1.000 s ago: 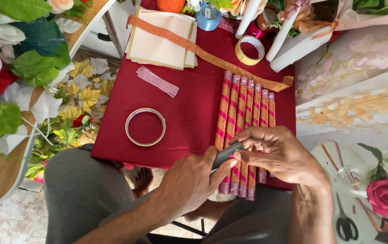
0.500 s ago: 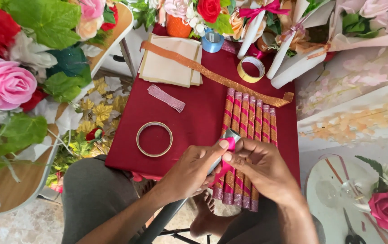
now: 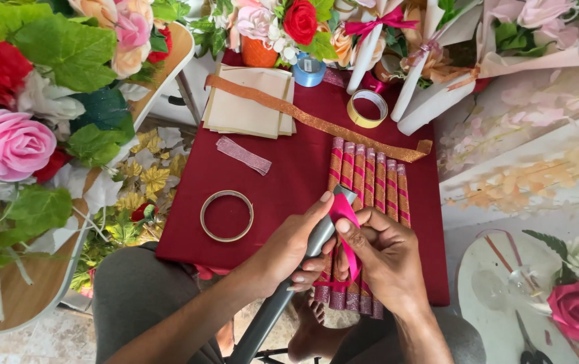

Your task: The person wraps glittery pink tape around the ends of several gold-striped cylinders. They then use scissors to cut a piece of clear tape and wrap a pink ribbon around a gray cylindrical object.

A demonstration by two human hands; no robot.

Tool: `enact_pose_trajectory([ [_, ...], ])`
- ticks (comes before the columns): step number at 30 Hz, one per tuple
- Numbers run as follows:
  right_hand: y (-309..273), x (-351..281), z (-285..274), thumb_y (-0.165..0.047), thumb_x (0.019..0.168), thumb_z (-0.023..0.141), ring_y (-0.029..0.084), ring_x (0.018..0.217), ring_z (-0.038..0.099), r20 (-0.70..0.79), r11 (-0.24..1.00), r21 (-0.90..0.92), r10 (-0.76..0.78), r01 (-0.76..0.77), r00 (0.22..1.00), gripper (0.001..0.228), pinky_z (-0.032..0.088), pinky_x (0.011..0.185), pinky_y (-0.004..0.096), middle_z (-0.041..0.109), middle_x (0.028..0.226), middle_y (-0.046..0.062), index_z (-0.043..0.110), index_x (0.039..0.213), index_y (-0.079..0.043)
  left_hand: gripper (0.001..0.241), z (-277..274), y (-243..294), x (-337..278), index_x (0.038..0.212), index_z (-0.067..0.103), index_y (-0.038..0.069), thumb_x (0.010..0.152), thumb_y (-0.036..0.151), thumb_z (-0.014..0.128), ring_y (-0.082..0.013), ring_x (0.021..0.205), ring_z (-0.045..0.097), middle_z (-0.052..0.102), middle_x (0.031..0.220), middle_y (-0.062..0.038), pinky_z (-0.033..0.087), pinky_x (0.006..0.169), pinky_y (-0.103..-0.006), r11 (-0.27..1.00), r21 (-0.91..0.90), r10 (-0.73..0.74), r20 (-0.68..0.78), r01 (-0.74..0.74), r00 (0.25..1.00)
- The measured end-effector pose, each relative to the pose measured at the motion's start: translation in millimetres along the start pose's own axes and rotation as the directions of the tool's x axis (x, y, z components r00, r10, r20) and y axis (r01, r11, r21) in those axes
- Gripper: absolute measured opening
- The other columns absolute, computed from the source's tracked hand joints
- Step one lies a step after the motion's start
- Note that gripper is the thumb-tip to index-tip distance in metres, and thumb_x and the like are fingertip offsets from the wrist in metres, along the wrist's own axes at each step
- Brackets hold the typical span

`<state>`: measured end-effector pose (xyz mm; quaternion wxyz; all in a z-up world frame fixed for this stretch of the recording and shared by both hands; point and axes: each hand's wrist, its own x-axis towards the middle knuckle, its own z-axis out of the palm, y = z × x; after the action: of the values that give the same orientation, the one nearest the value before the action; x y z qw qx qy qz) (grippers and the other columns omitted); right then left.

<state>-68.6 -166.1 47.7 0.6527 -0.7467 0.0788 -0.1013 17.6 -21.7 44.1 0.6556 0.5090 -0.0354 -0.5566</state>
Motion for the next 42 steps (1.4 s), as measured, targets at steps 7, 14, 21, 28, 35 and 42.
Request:
enact_pose_trajectory([
  [7, 2, -3, -4, -0.020, 0.095, 0.068, 0.017, 0.035, 0.061, -0.044, 0.998, 0.041, 0.058, -0.057, 0.997, 0.021, 0.059, 0.044, 0.031, 0.067, 0.050, 0.010, 0.067, 0.084, -0.001, 0.069, -3, -14, 21, 0.068, 0.048, 0.011, 0.089, 0.077, 0.049, -0.0067, 0.031, 0.025, 0.030, 0.044, 0.002, 0.022, 0.030, -0.0197, 0.972, -0.216, -0.081, 0.071, 0.094, 0.994],
  [14, 12, -3, -4, -0.018, 0.095, 0.068, 0.023, 0.029, 0.057, -0.041, 0.975, 0.152, 0.168, -0.160, 0.985, 0.024, 0.050, 0.032, 0.031, 0.071, 0.056, 0.018, 0.061, 0.080, 0.000, 0.071, -9, -25, 30, 0.066, 0.045, 0.014, 0.085, 0.082, 0.047, -0.0079, 0.028, 0.023, 0.030, 0.042, 0.002, 0.017, 0.029, -0.0206, 0.947, -0.265, -0.149, 0.138, 0.182, 0.979],
  [21, 16, -3, -6, -0.016, 0.094, 0.070, 0.023, 0.029, 0.053, -0.011, 0.932, 0.239, 0.282, -0.271, 0.959, 0.022, 0.044, 0.028, 0.031, 0.071, 0.056, 0.022, 0.062, 0.082, 0.001, 0.072, -14, -31, 33, 0.064, 0.044, 0.014, 0.087, 0.082, 0.043, -0.0081, 0.028, 0.021, 0.028, 0.041, 0.002, 0.014, 0.029, -0.0225, 0.949, -0.266, -0.120, 0.199, 0.171, 0.973],
  [28, 18, -3, -7, -0.018, 0.092, 0.071, 0.024, 0.029, 0.056, -0.009, 0.926, 0.244, 0.300, -0.289, 0.954, 0.023, 0.046, 0.028, 0.031, 0.072, 0.058, 0.024, 0.064, 0.090, 0.004, 0.072, -18, -36, 33, 0.063, 0.045, 0.014, 0.090, 0.081, 0.043, -0.0079, 0.027, 0.022, 0.032, 0.041, 0.001, 0.017, 0.027, -0.0205, 0.941, -0.298, -0.078, 0.272, 0.161, 0.959],
  [35, 18, -3, -6, -0.017, 0.093, 0.070, 0.024, 0.033, 0.060, 0.014, 0.929, 0.235, 0.291, -0.286, 0.957, 0.020, 0.050, 0.031, 0.031, 0.074, 0.062, 0.024, 0.065, 0.093, 0.002, 0.074, -14, -31, 24, 0.061, 0.044, 0.013, 0.085, 0.083, 0.045, -0.0068, 0.027, 0.024, 0.036, 0.042, 0.000, 0.020, 0.026, -0.0197, 0.940, -0.316, -0.040, 0.269, 0.128, 0.962],
  [42, 18, -4, -5, -0.015, 0.094, 0.069, 0.024, 0.033, 0.059, 0.038, 0.934, 0.223, 0.278, -0.279, 0.960, 0.018, 0.050, 0.031, 0.031, 0.074, 0.060, 0.025, 0.064, 0.095, 0.002, 0.074, -8, -24, 19, 0.059, 0.038, 0.015, 0.086, 0.084, 0.044, -0.0083, 0.028, 0.020, 0.027, 0.040, 0.001, 0.017, 0.028, -0.0222, 0.960, -0.230, -0.135, 0.121, 0.160, 0.983],
])
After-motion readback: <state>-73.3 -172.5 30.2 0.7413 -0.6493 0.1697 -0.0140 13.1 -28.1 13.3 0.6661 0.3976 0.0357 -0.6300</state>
